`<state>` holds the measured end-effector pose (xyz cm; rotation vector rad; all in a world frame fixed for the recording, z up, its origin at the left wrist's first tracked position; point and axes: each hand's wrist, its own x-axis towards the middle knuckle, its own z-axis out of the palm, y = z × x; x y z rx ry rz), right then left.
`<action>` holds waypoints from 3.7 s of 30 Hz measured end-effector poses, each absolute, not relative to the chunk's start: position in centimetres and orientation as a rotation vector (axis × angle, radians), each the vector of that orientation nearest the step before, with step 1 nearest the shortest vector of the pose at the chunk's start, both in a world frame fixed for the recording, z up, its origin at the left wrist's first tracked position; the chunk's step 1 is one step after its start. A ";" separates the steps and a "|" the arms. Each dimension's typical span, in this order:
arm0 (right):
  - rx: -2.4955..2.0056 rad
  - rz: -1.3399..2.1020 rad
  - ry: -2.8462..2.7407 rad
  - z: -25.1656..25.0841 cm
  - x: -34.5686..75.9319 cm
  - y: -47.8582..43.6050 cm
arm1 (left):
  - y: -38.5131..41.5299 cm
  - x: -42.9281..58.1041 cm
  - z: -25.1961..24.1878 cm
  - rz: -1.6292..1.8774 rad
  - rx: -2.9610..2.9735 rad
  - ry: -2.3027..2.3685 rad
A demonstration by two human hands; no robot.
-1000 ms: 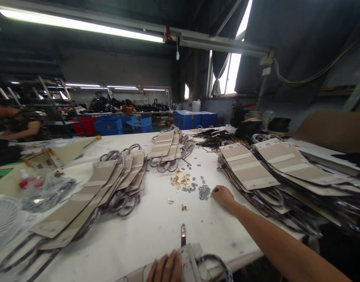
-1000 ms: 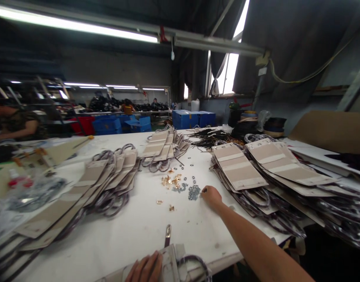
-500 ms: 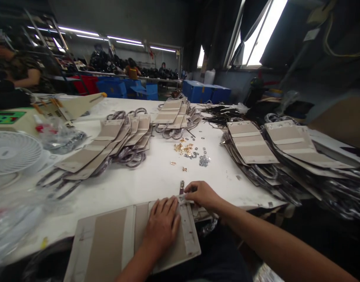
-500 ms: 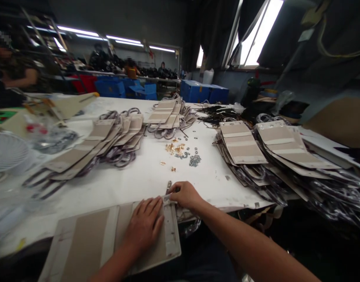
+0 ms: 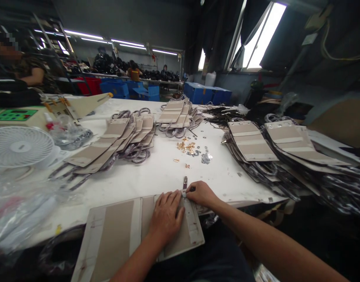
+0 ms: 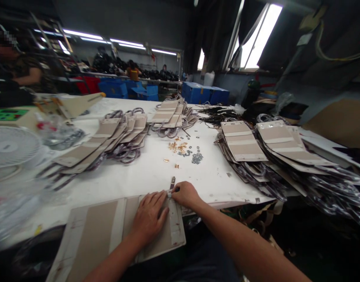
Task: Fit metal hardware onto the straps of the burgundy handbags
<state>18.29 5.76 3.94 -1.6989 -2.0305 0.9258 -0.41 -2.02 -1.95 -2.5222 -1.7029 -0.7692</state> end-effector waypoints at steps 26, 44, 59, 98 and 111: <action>-1.547 0.824 -2.081 3.1 19.6 5.7 | 1.9 0.7 -0.8 -1.139 -2.593 -1.742; -0.824 1.253 -0.805 5.5 20.2 7.0 | 3.3 0.4 -1.1 -1.020 -2.626 -1.814; -0.874 1.332 -0.829 3.8 15.8 9.3 | 3.3 0.2 -1.7 -1.064 -2.661 -1.845; -0.674 1.197 -1.609 7.2 13.8 6.4 | 4.4 -1.1 -0.9 -0.789 -2.503 -2.277; -0.700 1.150 -1.390 5.1 15.3 6.6 | 4.7 -0.9 -0.5 -0.755 -2.505 -2.293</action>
